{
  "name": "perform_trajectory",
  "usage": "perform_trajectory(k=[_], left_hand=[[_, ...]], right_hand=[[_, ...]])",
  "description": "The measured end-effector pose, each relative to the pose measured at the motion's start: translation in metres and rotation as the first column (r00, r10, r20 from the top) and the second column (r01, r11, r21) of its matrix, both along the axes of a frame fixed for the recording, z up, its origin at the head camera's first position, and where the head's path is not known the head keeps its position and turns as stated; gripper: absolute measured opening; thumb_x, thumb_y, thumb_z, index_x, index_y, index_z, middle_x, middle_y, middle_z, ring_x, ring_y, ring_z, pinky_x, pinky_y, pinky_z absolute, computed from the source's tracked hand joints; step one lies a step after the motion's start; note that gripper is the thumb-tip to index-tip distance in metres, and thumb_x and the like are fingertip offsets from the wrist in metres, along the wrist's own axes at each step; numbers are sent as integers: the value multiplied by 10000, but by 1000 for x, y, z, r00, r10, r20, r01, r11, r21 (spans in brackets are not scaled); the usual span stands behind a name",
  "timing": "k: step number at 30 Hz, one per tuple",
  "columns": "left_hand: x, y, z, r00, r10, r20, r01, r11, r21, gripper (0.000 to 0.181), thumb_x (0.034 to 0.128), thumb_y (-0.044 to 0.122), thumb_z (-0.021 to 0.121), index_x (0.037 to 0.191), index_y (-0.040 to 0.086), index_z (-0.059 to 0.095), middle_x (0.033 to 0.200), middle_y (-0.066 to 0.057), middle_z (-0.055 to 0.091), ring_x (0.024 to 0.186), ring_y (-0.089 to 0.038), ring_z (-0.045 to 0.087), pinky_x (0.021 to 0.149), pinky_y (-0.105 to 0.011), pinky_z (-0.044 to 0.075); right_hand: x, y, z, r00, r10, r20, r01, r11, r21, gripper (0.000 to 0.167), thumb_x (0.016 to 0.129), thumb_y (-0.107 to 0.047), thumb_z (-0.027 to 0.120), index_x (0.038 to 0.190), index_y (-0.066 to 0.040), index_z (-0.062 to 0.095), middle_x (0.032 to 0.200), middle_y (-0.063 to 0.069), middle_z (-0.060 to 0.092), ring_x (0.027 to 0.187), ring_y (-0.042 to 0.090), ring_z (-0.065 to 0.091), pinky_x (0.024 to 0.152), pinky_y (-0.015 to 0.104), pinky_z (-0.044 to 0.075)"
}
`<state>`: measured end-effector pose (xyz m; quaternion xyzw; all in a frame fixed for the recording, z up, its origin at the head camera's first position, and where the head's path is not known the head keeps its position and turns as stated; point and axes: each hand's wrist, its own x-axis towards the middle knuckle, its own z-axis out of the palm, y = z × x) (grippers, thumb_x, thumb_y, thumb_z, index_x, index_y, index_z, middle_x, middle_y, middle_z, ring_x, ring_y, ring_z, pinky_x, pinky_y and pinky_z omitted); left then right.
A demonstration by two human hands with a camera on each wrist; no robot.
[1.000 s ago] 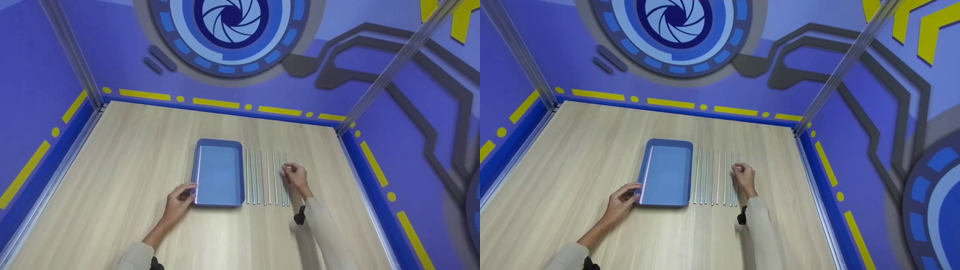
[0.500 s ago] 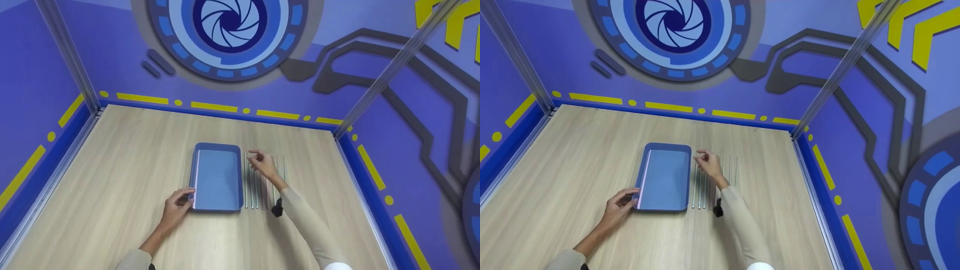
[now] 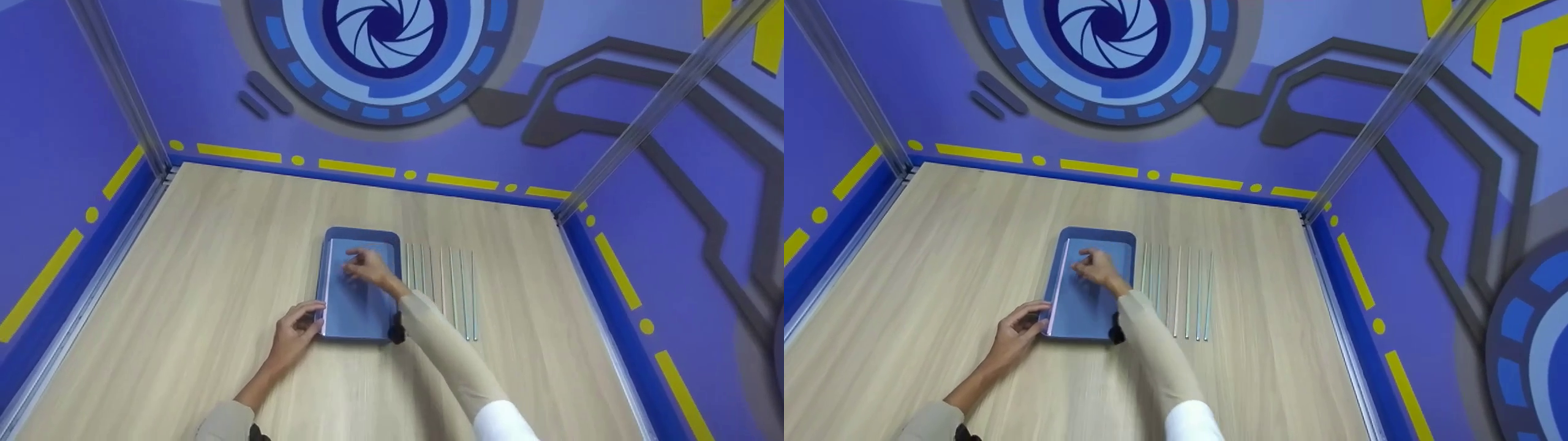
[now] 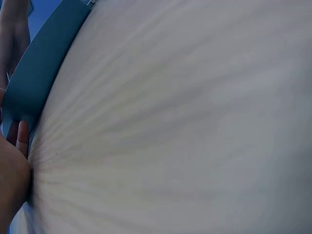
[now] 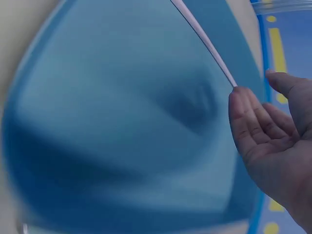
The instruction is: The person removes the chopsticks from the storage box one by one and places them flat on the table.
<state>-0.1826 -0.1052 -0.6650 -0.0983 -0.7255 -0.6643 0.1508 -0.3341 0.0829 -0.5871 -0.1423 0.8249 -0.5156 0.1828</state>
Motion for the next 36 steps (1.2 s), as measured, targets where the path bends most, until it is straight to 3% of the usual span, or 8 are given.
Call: perform_trajectory(k=[5, 12, 16, 21, 23, 31, 36], left_hand=[[-2, 1, 1, 1000, 4, -23, -4, 1000, 19, 270, 873, -84, 728, 1135, -19, 730, 1203, -220, 698, 982, -281, 658, 678, -161, 535], [2, 7, 5, 999, 42, 2, -42, 999, 29, 277, 838, -159, 710, 1096, -58, 726, 1189, -268, 687, 956, -376, 637, 658, -175, 535], [9, 8, 19, 999, 50, -10, -50, 998, 30, 265, 829, -182, 701, 1080, -99, 712, 1163, -297, 682, 938, -400, 633, 649, -182, 535], [11, 6, 34, 999, 27, 27, -27, 1000, 14, 253, 861, -143, 698, 1109, -92, 706, 1206, -280, 676, 1015, -410, 629, 687, -174, 531], [11, 6, 36, 999, 16, 43, -17, 1000, 9, 249, 870, -135, 694, 1115, -92, 705, 1221, -270, 674, 1037, -424, 623, 698, -172, 528], [12, 7, 33, 1000, 27, -5, -27, 1000, 12, 242, 849, -158, 699, 1085, -107, 704, 1188, -260, 690, 998, -428, 622, 679, -173, 529], [11, 5, 30, 999, 32, -37, -31, 999, 21, 242, 842, -172, 697, 1077, -114, 701, 1176, -281, 685, 951, -445, 612, 672, -157, 521]], right_hand=[[4, -34, -19, 990, -106, 91, 110, 993, -32, 440, 944, -61, 693, 1332, 103, 565, 1109, 244, 728, 897, 284, 742, 757, 318, 632], [9, -52, -26, 974, -225, 3, 224, 974, 38, 379, 879, 14, 713, 1234, 118, 630, 927, 193, 726, 680, 114, 621, 664, 262, 605], [11, -57, -26, 975, -217, -41, 220, 971, 96, 392, 850, 40, 732, 1222, 117, 639, 923, 201, 729, 676, 122, 635, 655, 263, 609], [9, -54, -25, 971, -188, -145, 212, 962, 170, 364, 845, 20, 743, 1187, 111, 656, 878, 203, 734, 604, 133, 644, 582, 237, 582], [8, -48, -23, 969, -179, -171, 213, 955, 208, 350, 850, 10, 735, 1180, 98, 662, 887, 191, 734, 617, 132, 631, 580, 227, 560], [8, -28, -15, 982, -154, -112, 185, 915, 359, 313, 886, -88, 775, 1172, 1, 686, 968, 121, 717, 729, 129, 594, 627, 238, 509], [7, -17, -13, 983, -134, -127, 173, 907, 383, 194, 908, -90, 752, 1084, -12, 728, 908, 85, 716, 714, 119, 582, 612, 225, 488]])
